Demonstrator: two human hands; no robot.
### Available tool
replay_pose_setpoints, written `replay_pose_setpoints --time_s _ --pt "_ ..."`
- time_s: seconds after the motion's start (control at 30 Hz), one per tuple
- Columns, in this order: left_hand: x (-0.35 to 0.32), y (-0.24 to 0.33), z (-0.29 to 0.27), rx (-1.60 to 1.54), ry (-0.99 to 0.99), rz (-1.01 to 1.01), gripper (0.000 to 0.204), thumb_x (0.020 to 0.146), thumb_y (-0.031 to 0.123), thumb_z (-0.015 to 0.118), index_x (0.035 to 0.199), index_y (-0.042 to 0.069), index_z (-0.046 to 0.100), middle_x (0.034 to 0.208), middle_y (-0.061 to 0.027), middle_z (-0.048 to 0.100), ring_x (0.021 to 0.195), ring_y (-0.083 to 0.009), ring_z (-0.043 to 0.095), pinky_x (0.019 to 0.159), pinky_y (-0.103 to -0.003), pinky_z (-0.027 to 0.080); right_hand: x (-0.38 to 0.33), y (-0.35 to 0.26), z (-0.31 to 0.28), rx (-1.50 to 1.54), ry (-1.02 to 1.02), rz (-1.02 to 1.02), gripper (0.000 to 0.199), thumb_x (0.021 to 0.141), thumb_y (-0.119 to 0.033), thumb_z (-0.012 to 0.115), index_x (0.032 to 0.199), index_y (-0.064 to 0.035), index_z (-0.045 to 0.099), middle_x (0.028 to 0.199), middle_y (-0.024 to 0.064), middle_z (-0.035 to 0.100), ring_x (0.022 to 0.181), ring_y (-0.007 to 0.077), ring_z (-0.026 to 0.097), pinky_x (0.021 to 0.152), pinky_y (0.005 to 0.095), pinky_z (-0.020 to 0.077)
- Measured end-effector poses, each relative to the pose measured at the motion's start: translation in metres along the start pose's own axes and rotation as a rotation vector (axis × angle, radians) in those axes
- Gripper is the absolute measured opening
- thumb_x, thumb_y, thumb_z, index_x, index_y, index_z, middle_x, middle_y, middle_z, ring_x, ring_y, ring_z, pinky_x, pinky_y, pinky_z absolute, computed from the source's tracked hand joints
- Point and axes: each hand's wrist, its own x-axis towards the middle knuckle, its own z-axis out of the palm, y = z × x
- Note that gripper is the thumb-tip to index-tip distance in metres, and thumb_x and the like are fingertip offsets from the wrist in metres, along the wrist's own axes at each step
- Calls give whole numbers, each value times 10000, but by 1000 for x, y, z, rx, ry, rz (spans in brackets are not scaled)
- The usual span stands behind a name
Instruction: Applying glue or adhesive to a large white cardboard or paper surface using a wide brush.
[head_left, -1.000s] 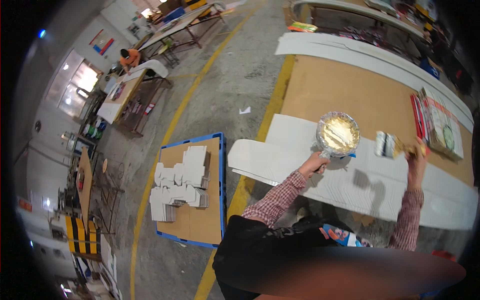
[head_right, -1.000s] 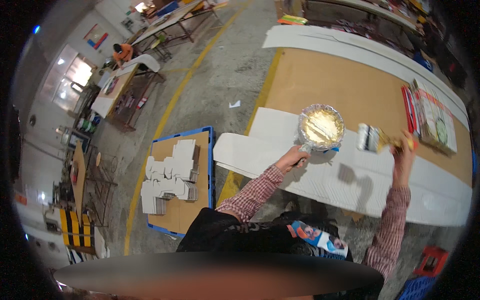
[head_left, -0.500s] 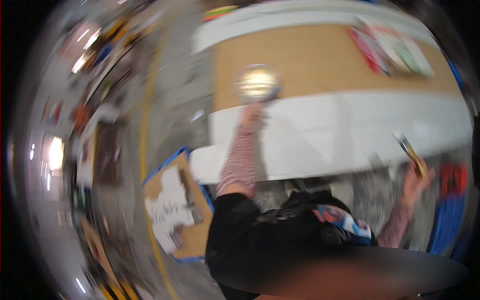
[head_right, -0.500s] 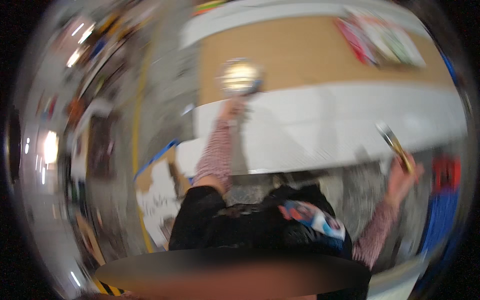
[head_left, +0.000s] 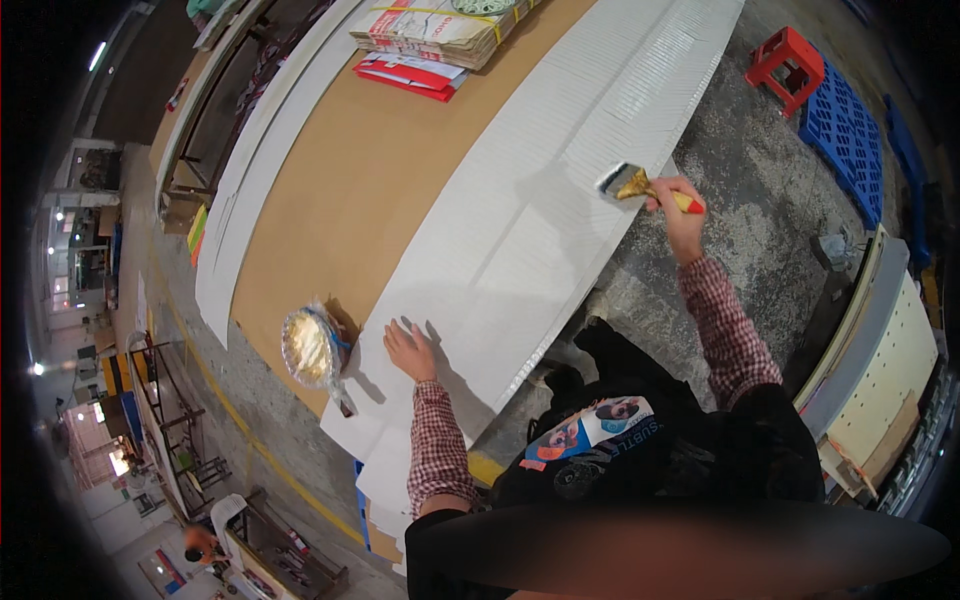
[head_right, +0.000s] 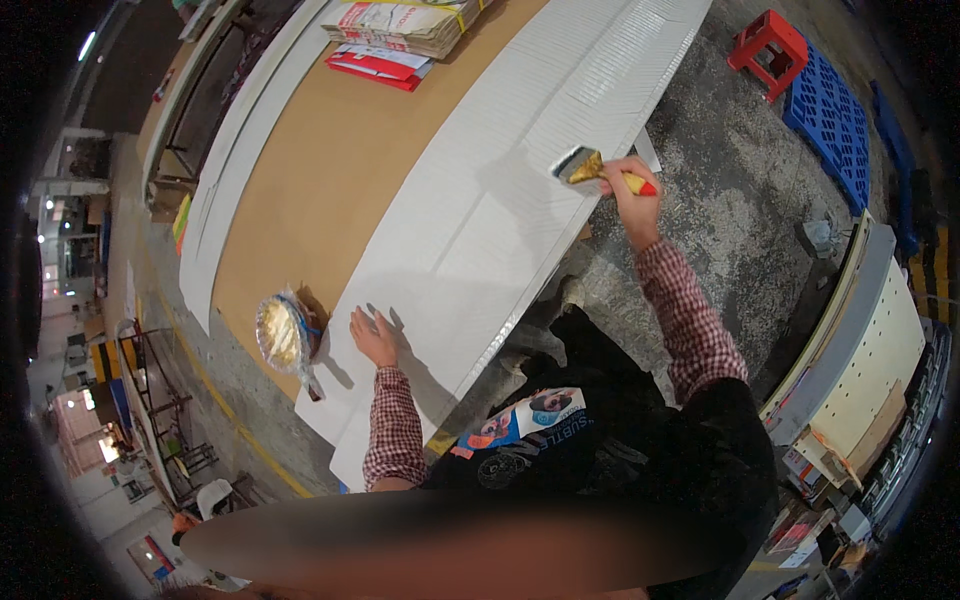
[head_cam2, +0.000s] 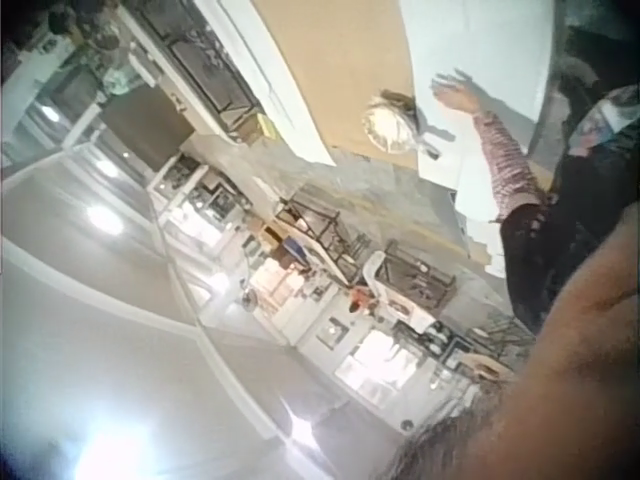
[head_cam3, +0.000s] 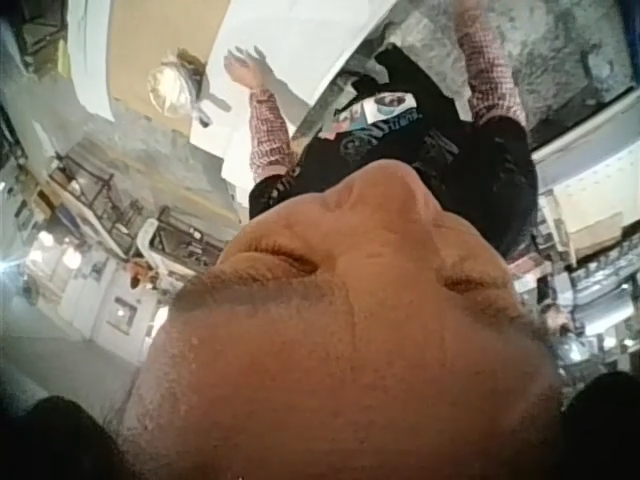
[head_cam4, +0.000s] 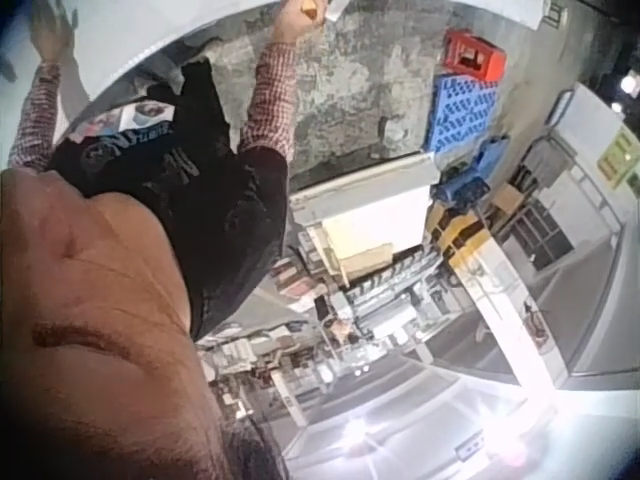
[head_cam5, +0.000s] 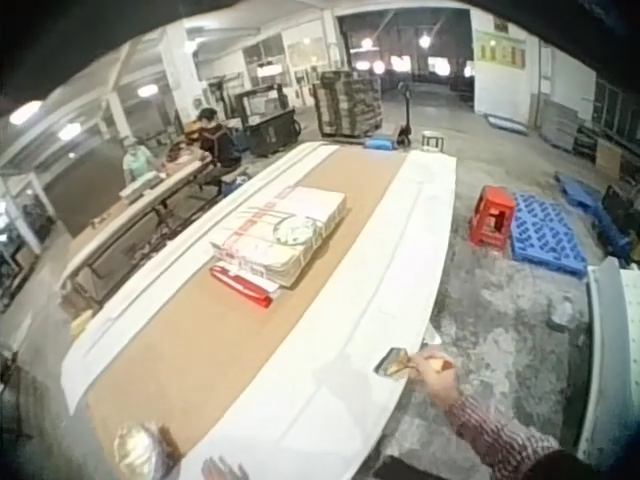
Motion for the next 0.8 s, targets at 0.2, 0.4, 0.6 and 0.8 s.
replay_pose_setpoints --time_s 0.2,0.4,0.6,0.8 --pt "51 42 50 128 -154 -85 592 926 465 379 1411 142 274 1464 -187 200 1343 -388 171 1039 -559 185 127 52 -13 -390 52 -293 122 796 -99 661 816 16 624 772 63 619 680 129 589 629 267 468" --pt "55 54 56 248 -156 -116 587 924 451 366 1422 160 257 1480 -176 165 1368 -352 117 1068 -544 96 158 63 6 -573 -21 -353 128 806 -120 648 801 5 621 781 87 623 687 150 593 625 263 463" --pt "58 54 57 219 -122 -122 589 923 468 355 1420 164 265 1477 -166 183 1369 -337 124 1064 -547 104 -21 48 76 -315 -547 -164 64 734 -25 666 772 -51 621 789 72 636 729 168 608 658 285 489" --pt "58 50 60 171 -115 -121 588 904 446 416 1407 164 299 1474 -169 196 1368 -345 128 1072 -535 91 20 18 82 -287 -301 2 70 800 -26 611 737 -20 582 715 21 576 634 87 514 570 221 431"
